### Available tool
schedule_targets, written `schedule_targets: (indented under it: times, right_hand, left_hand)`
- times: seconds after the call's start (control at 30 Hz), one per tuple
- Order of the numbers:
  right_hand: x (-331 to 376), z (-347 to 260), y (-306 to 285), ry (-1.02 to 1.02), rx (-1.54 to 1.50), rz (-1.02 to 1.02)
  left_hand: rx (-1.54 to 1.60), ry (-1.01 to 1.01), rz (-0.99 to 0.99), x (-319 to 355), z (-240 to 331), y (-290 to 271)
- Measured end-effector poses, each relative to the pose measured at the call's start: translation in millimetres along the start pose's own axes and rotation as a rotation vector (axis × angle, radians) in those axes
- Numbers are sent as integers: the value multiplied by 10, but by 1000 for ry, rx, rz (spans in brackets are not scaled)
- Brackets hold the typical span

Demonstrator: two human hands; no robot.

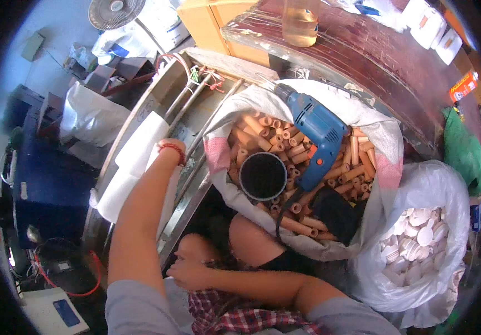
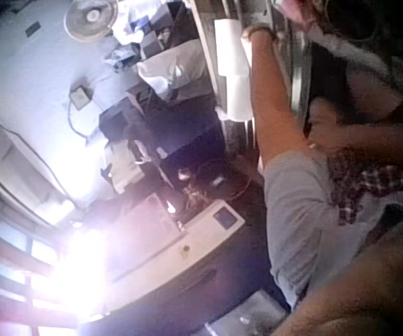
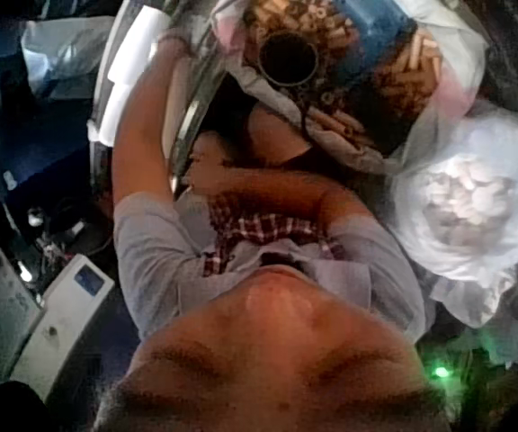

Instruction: The person assembles white pitchers by drilling holes into them, attaching wooden handles, and wiping them with a cloth.

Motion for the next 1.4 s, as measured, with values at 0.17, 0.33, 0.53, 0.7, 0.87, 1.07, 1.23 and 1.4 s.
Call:
schedule_targets:
  times: [0.17, 0.33, 0.53, 0.7, 0.87, 1.07, 1.23, 1.4]
  right_hand:
    - [151, -57, -488, 8, -57, 27]
    - [715, -212, -1444, -204, -2, 380]
    - [2191, 120, -2777, 488, 620, 832]
    - [2904, 819, -2790, 836, 707, 593]
    - [3016, 903, -2839, 691, 603, 779]
    - [3325, 1121, -3124, 610, -710, 1199]
    - [2623, 417, -3567, 192, -808, 1289]
    - [947, -5, -3432, 241, -153, 826]
  left_hand:
    - [365, -23, 315, 1261, -1036, -482]
    - [597, -204, 841, 2691, -1414, -638]
    - [1516, -144, 1214, 2711, -2043, 694]
    - [1842, 15, 1520, 3156, -1009, 514]
    - [2007, 47, 1609, 3130, 25, 375]
    - [2121, 253, 1655, 2958, 593, 33]
    - [2066, 188, 1653, 2747, 699, 45]
    - [1873, 37, 1641, 2712, 694, 95]
Point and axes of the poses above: each hand's wrist, its own x-axis away from the middle knuckle, its own y-axis out of the palm, z = x × y, the point moved 7 cm from there along -x, towards the middle knuckle, and after that the axes turned 10 degrees about y, right-handed, at the moved point
